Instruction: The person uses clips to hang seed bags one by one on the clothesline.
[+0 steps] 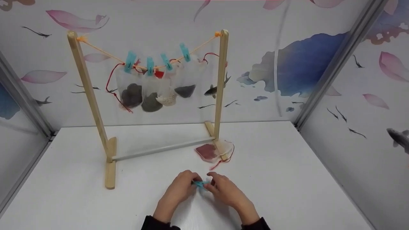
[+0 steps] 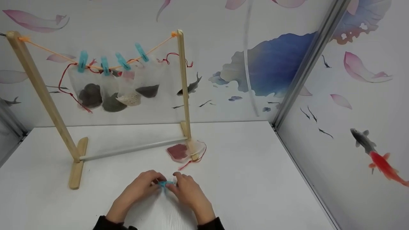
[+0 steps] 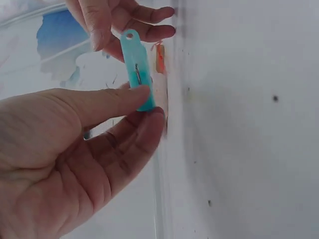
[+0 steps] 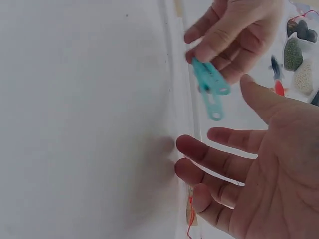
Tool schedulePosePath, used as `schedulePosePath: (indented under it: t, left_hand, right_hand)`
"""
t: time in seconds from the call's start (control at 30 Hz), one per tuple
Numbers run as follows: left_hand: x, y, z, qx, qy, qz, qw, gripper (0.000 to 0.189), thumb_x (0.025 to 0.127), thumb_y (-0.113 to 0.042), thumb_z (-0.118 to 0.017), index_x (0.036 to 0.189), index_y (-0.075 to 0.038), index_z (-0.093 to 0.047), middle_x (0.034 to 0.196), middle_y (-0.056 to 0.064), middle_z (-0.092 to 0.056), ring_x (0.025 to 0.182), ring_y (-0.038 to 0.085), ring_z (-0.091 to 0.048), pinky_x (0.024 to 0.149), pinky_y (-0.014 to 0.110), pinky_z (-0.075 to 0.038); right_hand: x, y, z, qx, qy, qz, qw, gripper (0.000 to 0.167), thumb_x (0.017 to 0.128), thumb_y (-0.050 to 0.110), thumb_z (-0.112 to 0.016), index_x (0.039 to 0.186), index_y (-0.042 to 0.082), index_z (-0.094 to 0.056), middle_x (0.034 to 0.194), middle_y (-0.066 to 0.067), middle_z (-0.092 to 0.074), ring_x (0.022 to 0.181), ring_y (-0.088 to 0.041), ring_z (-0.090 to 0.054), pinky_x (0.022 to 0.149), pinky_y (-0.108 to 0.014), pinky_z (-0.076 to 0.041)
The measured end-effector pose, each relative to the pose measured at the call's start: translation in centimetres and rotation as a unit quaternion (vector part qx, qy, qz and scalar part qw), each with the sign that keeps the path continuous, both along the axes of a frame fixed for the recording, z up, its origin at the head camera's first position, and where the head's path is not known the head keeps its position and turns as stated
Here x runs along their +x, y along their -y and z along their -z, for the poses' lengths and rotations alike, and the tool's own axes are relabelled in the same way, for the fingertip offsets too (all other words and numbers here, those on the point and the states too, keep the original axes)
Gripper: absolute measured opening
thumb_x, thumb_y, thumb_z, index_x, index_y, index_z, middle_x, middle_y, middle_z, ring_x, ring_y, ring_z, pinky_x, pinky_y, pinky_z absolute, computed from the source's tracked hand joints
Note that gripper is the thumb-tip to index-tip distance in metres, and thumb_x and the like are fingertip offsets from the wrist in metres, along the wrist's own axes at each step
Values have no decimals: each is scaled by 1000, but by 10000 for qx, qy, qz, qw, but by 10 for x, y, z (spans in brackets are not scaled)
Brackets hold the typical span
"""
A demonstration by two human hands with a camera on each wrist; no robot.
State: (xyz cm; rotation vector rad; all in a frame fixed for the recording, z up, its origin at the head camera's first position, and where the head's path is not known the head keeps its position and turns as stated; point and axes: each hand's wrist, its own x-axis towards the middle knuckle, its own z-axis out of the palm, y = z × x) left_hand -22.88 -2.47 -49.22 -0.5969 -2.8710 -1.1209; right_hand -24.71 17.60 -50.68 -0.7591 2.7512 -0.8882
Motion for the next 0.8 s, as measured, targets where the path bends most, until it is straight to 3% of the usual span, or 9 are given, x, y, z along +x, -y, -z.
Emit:
schedulePosePath:
  t: [0.13,0.3,0.53,0.8]
  left_hand:
    - [-3,-1,-3,352,-1,231,9991,13,91,-4,-69,102,-8,-73,97,5,-68,94,23,-64,82,32,-53]
    - [-5,1,-5,476,-58,162,9987,11,94,-9,-67,104,-9,-72,99,3,-68,95,21,-64,81,29,-53]
    - [-5,1,-9,610,128,442,9971,14,98,-19,-64,108,-12,-72,103,3,-67,98,19,-64,80,27,-54]
    - [-4,4,-8,714,22,552,9959,15,98,-20,-64,108,-11,-70,103,3,-71,95,16,-66,80,26,-55]
  right_hand:
    - [0,2,2,-82,-451,108,9989,43,102,51,-47,98,10,-57,76,8,-50,70,-5,-46,63,-23,-39]
    - [0,1,0,-38,-951,408,9946,43,100,54,-49,79,16,-50,66,12,-36,59,-1,-35,56,-18,-30]
    - [0,-2,-3,-313,-1155,492,9916,47,100,48,-54,69,14,-49,61,13,-34,53,1,-32,53,-16,-27]
    - [2,0,-4,-336,-1213,488,9908,47,101,49,-53,69,14,-50,61,13,-34,53,0,-32,53,-17,-28]
